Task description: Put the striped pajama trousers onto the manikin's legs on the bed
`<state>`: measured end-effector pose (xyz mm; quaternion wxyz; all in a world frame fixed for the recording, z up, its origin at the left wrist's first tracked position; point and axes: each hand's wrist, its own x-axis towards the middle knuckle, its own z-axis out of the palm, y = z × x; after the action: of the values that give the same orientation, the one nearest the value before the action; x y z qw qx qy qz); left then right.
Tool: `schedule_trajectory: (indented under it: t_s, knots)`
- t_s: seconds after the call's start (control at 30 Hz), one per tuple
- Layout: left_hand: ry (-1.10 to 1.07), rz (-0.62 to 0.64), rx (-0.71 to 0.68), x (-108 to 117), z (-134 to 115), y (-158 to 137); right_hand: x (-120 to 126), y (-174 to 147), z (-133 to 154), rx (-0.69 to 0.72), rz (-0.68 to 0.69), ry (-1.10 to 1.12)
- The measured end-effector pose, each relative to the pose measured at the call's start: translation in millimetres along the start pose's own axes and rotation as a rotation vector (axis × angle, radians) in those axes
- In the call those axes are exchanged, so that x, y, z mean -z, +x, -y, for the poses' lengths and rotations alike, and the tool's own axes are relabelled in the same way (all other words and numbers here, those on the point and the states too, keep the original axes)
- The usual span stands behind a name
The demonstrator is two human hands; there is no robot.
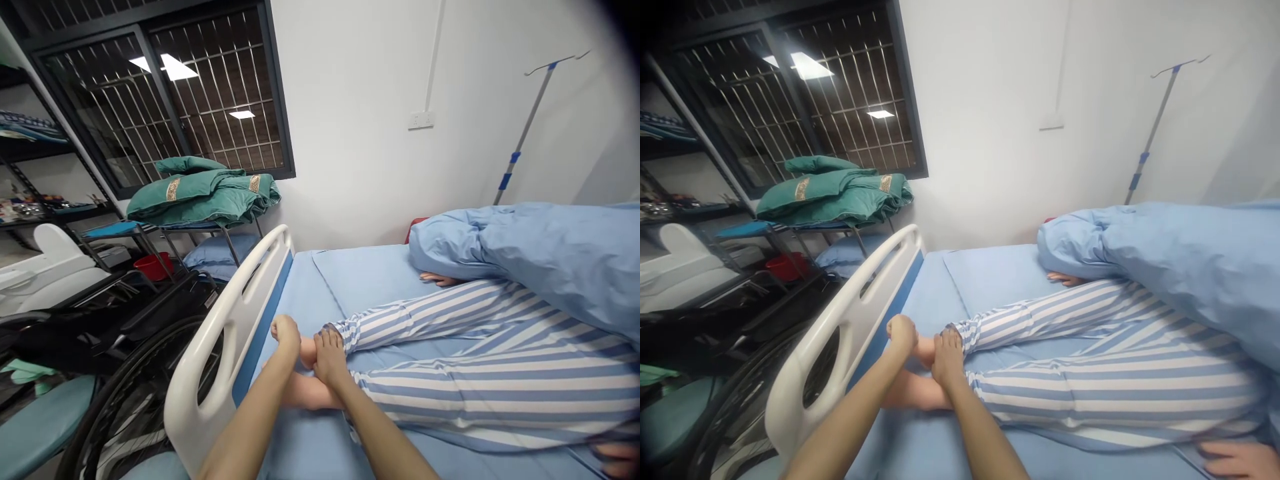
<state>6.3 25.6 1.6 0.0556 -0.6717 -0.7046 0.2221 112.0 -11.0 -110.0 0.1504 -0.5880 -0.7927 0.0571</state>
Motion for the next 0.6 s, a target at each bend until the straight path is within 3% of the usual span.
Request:
schedule_trajectory:
  t_s: [0.17, 0.4, 0.6]
  knots:
    - [-0.033, 0.027, -0.044, -0.5, -0.7, 2.2, -0.4, 1.1, -0.1, 0.005, 0.01, -0.013]
    - [-0.143, -0.258, -0.117, -5.4, 10.1, -23.4, -0.5, 3.1, 2.4, -0.026, 0.049, -0.022]
    - [-0.203, -0.344, -0.065, -6.1, 14.5, -41.5, 0.6, 1.0, 2.7, -0.021, 0.054, -0.018]
